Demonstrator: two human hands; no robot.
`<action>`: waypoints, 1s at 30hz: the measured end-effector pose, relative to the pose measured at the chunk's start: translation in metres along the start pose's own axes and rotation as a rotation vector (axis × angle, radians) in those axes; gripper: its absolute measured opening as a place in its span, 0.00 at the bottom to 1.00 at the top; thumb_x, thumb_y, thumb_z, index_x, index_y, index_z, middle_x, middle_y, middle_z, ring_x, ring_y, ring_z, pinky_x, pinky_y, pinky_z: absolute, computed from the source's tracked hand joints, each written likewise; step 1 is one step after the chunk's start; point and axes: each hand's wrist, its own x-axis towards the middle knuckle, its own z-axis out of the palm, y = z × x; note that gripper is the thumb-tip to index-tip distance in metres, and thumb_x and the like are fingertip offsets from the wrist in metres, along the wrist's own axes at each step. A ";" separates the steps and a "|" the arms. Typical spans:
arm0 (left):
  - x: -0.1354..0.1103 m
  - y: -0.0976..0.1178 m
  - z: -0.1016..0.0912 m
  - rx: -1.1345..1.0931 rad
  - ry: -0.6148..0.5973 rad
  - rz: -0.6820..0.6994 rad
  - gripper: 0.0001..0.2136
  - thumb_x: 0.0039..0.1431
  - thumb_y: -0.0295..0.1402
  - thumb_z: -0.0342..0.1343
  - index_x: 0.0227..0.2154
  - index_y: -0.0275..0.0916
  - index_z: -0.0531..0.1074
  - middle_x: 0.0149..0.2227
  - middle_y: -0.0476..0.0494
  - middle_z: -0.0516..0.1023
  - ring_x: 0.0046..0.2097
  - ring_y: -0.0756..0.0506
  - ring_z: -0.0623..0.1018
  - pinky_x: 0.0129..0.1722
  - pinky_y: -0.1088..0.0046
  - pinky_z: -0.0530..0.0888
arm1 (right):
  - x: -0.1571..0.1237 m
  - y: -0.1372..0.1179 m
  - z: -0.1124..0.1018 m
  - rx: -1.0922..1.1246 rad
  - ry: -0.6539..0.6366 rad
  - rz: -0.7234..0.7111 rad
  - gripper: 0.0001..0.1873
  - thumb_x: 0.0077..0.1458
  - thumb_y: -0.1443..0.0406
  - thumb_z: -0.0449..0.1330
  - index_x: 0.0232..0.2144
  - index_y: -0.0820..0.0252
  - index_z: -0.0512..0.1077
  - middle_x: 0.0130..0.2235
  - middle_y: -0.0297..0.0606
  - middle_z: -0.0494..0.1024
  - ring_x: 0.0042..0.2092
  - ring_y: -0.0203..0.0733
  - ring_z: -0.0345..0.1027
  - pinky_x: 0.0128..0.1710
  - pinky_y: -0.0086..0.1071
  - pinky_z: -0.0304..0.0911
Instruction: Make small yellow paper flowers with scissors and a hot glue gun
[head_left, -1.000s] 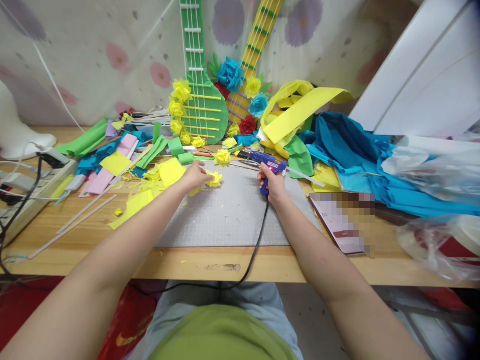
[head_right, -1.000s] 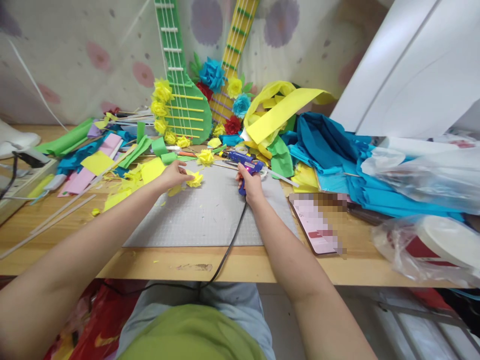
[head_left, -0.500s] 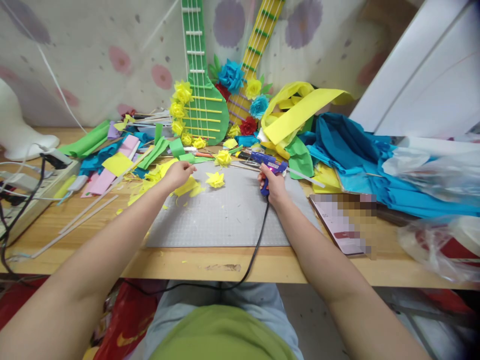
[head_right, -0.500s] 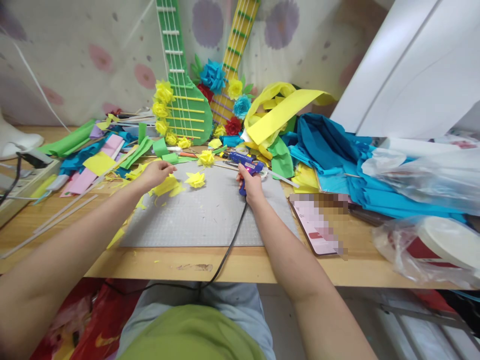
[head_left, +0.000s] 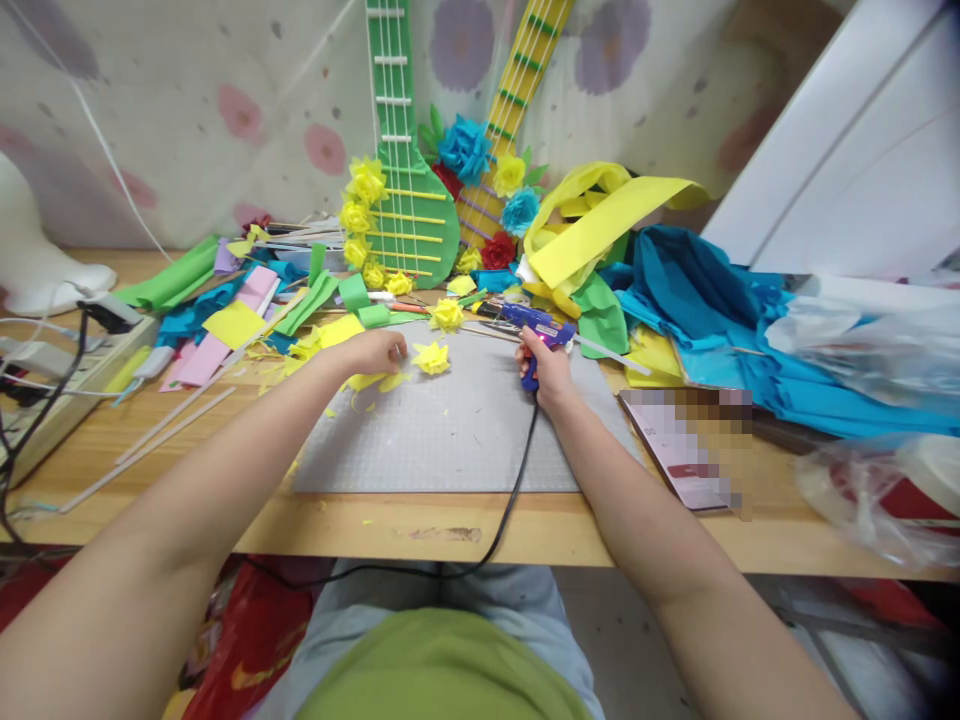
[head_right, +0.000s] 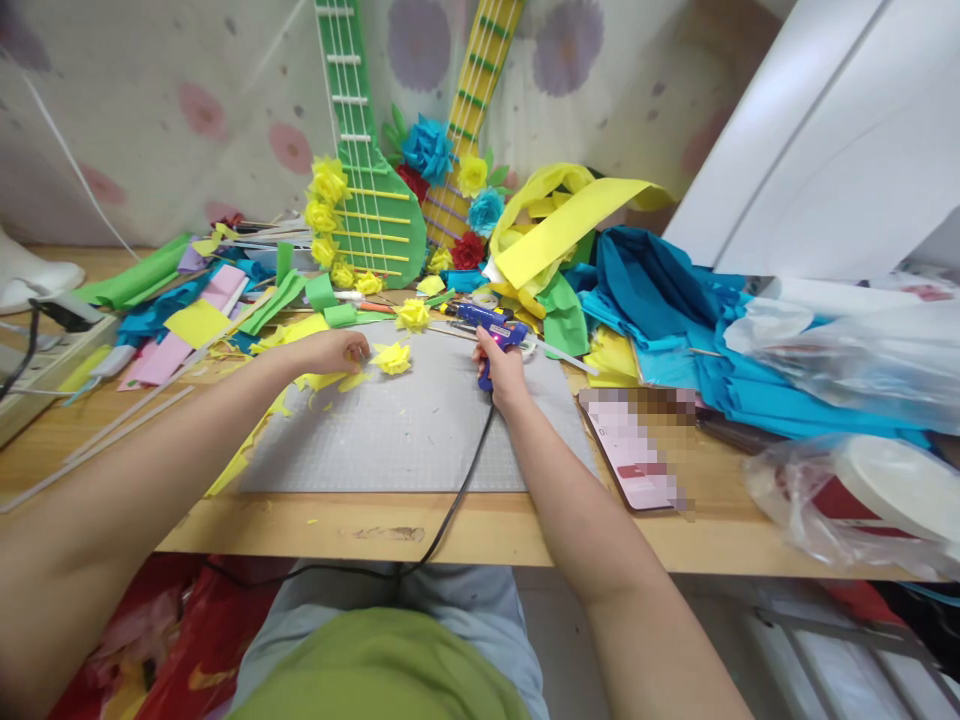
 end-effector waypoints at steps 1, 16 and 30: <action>0.000 0.002 -0.002 0.016 -0.027 -0.006 0.19 0.41 0.31 0.54 0.41 0.39 0.70 0.37 0.46 0.78 0.35 0.47 0.75 0.31 0.77 0.65 | 0.000 0.000 0.000 0.000 0.001 0.001 0.19 0.39 0.51 0.64 0.22 0.59 0.63 0.17 0.27 0.67 0.15 0.26 0.53 0.12 0.22 0.52; -0.003 -0.012 -0.009 0.116 -0.084 0.082 0.20 0.39 0.31 0.53 0.40 0.39 0.71 0.43 0.44 0.76 0.40 0.47 0.74 0.35 0.77 0.66 | 0.000 -0.002 0.000 -0.005 0.002 -0.003 0.19 0.39 0.52 0.63 0.21 0.58 0.63 0.17 0.27 0.67 0.14 0.26 0.53 0.12 0.22 0.51; 0.003 -0.012 -0.006 0.212 -0.037 0.154 0.11 0.42 0.33 0.53 0.31 0.39 0.72 0.36 0.45 0.75 0.38 0.46 0.72 0.34 0.75 0.64 | 0.000 -0.001 0.000 -0.019 0.002 0.000 0.19 0.40 0.52 0.63 0.22 0.59 0.63 0.17 0.27 0.67 0.15 0.26 0.53 0.12 0.22 0.52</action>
